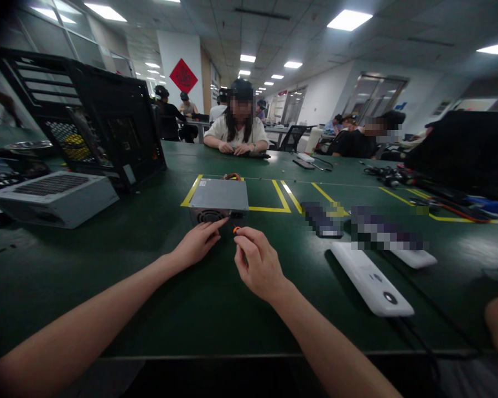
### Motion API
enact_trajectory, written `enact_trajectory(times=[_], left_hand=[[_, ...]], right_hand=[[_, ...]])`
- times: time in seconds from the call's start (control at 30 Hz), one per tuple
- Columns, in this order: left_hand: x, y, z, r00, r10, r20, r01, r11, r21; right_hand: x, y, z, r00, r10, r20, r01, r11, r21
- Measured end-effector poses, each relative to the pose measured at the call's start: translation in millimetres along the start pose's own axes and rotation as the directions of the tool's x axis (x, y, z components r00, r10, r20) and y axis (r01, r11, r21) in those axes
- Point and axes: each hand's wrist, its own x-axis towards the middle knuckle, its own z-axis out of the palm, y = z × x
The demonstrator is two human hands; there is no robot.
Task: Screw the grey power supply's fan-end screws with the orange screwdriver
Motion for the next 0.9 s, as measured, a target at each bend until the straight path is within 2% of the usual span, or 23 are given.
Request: enact_trajectory(times=[0.17, 0.33, 0.53, 0.67, 0.9], left_hand=[[0.3, -0.2, 0.8, 1.0, -0.004, -0.002, 0.004, 1.0, -0.018], [0.7, -5.8, 4.1, 0.999, 0.006, -0.032, -0.009, 0.996, -0.088], [0.4, -5.6, 1.7, 0.999, 0.017, -0.038, -0.026, 0.974, -0.226], [-1.5, 0.8, -2.7, 0.997, 0.068, -0.038, -0.074, 0.974, -0.215], [-2.3, 3.2, -5.4, 0.995, 0.084, -0.057, -0.094, 0.976, -0.197]], right_hand=[[0.8, -0.1, -1.0, 1.0, 0.006, -0.012, -0.006, 1.0, 0.008], [1.8, -1.3, -6.8, 0.996, 0.01, -0.091, -0.004, 0.998, 0.059], [4.3, -0.7, -13.7, 0.963, 0.168, -0.21, -0.135, 0.977, 0.163], [4.9, 0.3, -15.2, 0.953, 0.207, -0.223, -0.169, 0.969, 0.178], [3.6, 0.1, -14.6, 0.946, 0.244, -0.213, -0.206, 0.961, 0.185]])
